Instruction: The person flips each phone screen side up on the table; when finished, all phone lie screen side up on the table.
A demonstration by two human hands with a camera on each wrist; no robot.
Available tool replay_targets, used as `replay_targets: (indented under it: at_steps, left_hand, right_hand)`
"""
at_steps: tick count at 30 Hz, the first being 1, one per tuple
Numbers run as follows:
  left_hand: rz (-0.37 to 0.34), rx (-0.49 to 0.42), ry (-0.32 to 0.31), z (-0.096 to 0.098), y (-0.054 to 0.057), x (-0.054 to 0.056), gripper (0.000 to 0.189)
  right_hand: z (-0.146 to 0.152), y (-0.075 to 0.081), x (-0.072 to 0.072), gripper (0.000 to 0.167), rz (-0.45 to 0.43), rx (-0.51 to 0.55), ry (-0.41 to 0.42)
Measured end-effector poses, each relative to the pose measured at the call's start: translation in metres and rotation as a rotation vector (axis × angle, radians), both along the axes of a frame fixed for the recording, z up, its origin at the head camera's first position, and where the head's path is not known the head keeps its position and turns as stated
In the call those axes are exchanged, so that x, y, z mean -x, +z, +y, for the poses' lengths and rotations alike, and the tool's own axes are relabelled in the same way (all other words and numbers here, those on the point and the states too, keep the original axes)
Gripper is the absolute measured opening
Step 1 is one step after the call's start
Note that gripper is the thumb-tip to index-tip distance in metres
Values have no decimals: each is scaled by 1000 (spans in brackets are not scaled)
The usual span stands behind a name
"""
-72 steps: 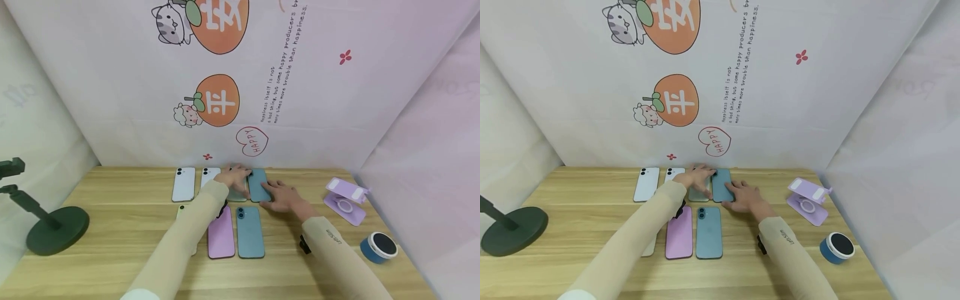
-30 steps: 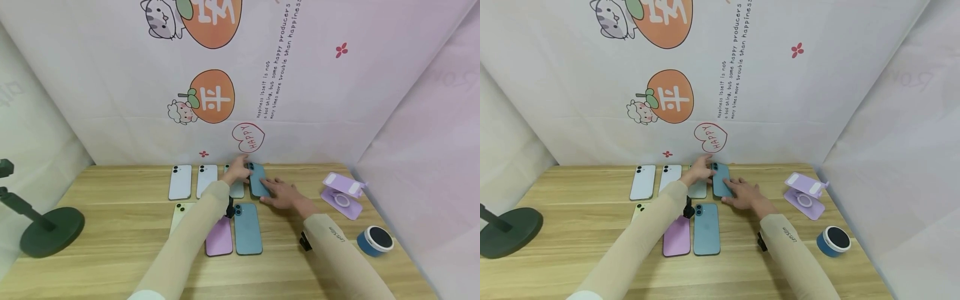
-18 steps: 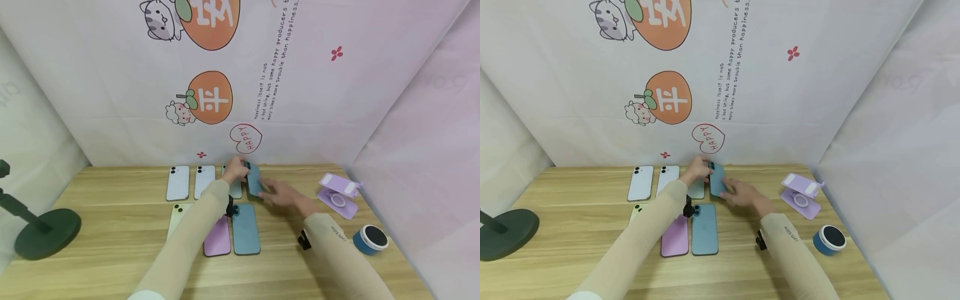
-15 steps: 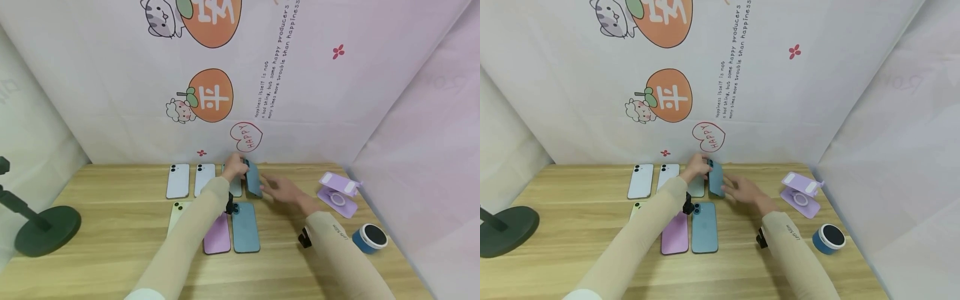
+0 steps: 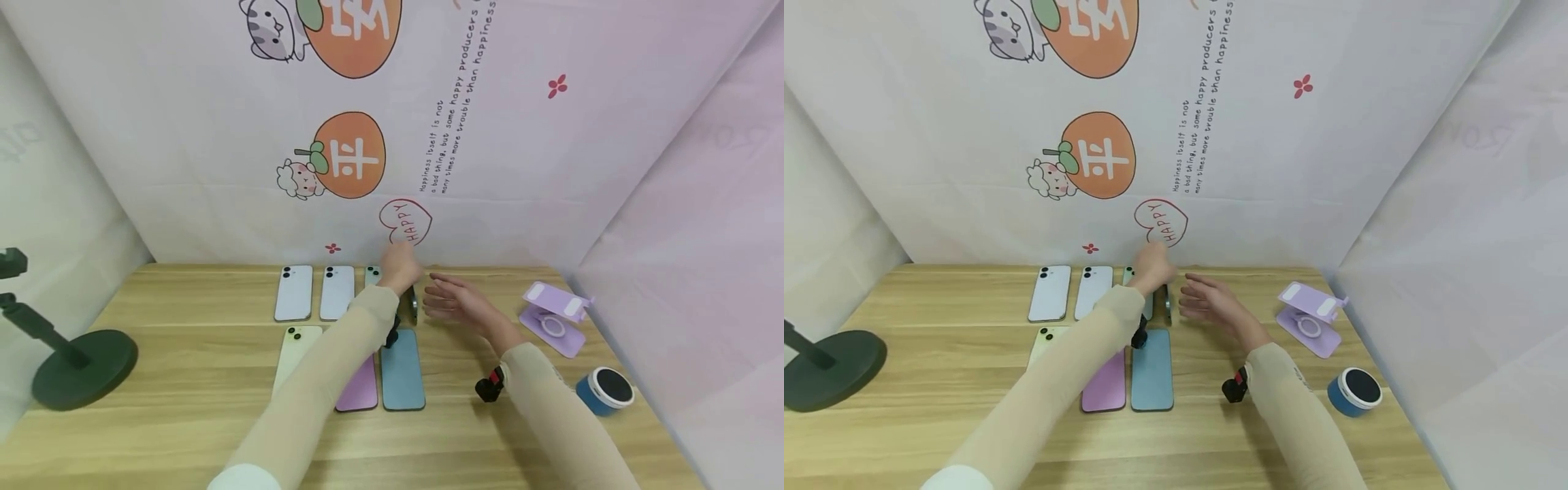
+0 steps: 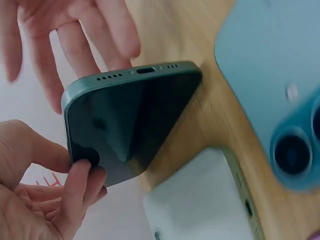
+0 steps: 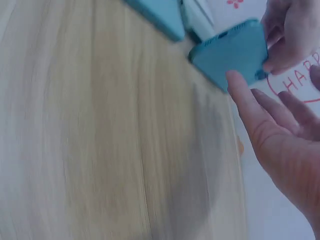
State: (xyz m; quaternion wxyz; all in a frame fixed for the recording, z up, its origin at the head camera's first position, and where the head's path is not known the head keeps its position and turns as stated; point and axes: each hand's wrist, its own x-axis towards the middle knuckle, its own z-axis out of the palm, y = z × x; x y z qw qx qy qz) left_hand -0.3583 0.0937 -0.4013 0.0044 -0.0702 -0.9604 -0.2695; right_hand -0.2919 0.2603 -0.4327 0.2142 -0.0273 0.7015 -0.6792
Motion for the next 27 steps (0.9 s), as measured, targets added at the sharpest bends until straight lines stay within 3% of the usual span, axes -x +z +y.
replay_targets:
  at_steps: [5, 10, 13, 17, 20, 23, 27]
  left_hand:
    - [-35, -121, 2, 4, -6, -2, 27]
    - [-137, -276, -12, 1, -12, -4, 21]
    - [-163, -340, -11, -1, -14, -5, 24]
    - [-156, -356, -19, -1, -19, -2, 31]
    - [-173, -364, -58, -2, -24, 0, 35]
    - [-192, -364, -133, -5, -30, 1, 40]
    - [-143, -246, -264, -12, -32, -1, 47]
  right_hand:
    - [-7, -3, 0, 60, -6, -4, -70]
    - [-13, -3, -1, 57, 49, -136, -109]
    - [-20, 0, 0, 53, 111, -246, -161]
    - [-28, 7, 1, 46, 186, -378, -215]
    - [-30, 10, 0, 40, 200, -462, -246]
    - [-29, 11, -1, 37, 181, -530, -280]
    - [-22, 7, -2, 38, 177, -620, -289]
